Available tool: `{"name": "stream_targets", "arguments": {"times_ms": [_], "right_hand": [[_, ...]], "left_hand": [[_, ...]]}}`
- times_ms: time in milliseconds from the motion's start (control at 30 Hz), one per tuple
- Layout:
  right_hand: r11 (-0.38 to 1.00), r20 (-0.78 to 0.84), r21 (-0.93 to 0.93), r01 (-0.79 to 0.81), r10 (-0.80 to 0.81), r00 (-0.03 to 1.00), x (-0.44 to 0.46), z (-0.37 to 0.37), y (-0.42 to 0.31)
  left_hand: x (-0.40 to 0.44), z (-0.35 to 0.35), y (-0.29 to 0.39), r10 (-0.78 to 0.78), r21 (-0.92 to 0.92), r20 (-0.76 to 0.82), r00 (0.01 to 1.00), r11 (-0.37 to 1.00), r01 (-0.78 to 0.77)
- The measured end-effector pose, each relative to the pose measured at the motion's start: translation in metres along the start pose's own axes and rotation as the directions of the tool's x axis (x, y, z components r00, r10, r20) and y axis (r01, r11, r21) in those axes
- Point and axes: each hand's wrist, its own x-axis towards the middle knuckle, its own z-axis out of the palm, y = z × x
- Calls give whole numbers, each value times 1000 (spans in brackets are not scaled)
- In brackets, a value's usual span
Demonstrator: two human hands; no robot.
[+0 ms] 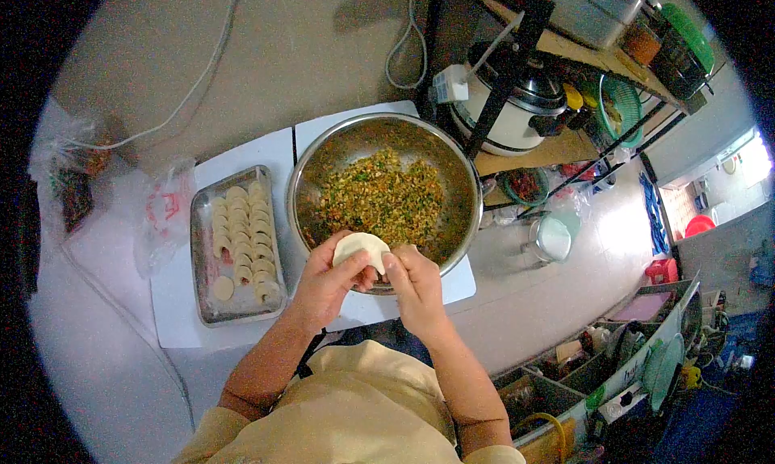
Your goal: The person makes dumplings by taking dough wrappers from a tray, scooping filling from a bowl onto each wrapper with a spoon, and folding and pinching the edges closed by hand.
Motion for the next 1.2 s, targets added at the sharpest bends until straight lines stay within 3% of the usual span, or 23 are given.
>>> {"name": "stream_targets", "arguments": {"times_ms": [167,567,667,767,833,967,1033,1067,1133,1200], "right_hand": [[998,19,0,-67,67,998,-2,-3,5],[999,42,37,16,-17,999,-2,5,15],[997,46,-40,63,-61,997,-4,4,13],[997,109,57,-51,45,993,-6,3,9],[999,102,-50,0,5,995,-4,7,10],[999,102,-48,2,3,995,-4,7,6],[986,228,-84,145,-122,966,-1,1,9],[986,231,-86,144,-121,965,-1,2,9],[997,75,-10,-78,78,994,0,6,5],[994,93,-101,-39,48,994,4,10,5]], "left_hand": [[1,0,-2,12,-29,-21,1000,1000,-13],[1,-5,-5,64,-48,-3,998,997,-64],[0,-4,-3,42,-66,-21,999,997,-43],[0,-6,-4,58,-80,-18,998,995,-60],[-1,-5,-3,51,-86,-51,997,995,-55],[-2,-10,-3,46,-82,-36,998,995,-49],[-3,-11,-1,57,-80,-21,998,995,-58],[-5,-11,0,57,-83,-24,998,995,-59],[-8,-9,5,37,-60,-64,997,997,-41],[-9,-14,6,36,-47,-49,998,998,-39]]}}
